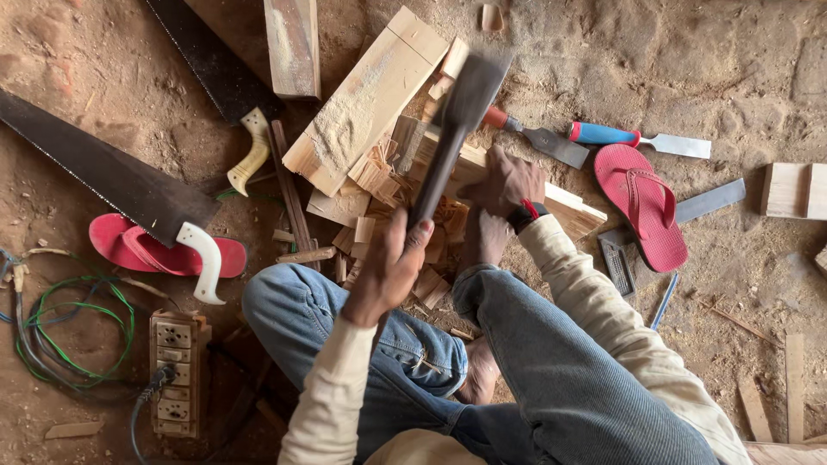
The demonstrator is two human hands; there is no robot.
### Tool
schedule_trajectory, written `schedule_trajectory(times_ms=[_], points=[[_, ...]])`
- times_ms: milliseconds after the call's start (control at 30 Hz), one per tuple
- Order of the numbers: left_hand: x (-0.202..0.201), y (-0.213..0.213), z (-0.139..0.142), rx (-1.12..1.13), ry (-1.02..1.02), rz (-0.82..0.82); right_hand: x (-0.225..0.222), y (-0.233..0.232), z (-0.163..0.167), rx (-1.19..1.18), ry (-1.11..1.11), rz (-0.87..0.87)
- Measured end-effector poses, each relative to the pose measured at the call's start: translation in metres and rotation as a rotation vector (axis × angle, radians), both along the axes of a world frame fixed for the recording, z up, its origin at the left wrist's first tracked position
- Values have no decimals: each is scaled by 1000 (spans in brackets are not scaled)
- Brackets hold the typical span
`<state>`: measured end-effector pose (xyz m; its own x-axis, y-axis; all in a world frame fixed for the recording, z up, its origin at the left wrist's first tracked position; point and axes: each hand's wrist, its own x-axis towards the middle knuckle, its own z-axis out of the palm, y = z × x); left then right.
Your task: The person sits on the floor and uses a chisel and mallet to carve a rectangular wooden block. They repeatedly strike the chisel to remove wood chips, occasionally repositioning the block to work on different sections.
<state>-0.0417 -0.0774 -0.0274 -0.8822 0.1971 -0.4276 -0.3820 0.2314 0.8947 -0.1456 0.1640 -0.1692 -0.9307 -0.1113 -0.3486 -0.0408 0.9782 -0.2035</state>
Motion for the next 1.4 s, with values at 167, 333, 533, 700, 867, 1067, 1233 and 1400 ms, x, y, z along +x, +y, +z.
schedule_trajectory(times_ms=[167, 333, 533, 700, 867, 1067, 1233, 1400], points=[[6, -11, -19, 22, -299, 56, 6, 7, -9, -89, 78, 5], [10, -23, 18, 239, -118, 119, 7, 5, -11, -45, 101, 3], [5, -8, 1, 179, -97, 52, 5, -4, -1, -57, 47, -8], [15, -9, -23, 175, -298, 58, 7, -6, -1, -66, 147, 13], [10, -31, 7, 296, -102, 135, 13, -2, -5, -67, 206, 32], [7, -21, 19, 222, -22, 107, 11, -3, -9, -34, 91, 3], [1, -3, 3, 426, -271, 169, 12, -2, -9, -69, 83, -39], [4, -25, 12, 211, -76, 75, 8, -3, -3, -28, 127, 6]])
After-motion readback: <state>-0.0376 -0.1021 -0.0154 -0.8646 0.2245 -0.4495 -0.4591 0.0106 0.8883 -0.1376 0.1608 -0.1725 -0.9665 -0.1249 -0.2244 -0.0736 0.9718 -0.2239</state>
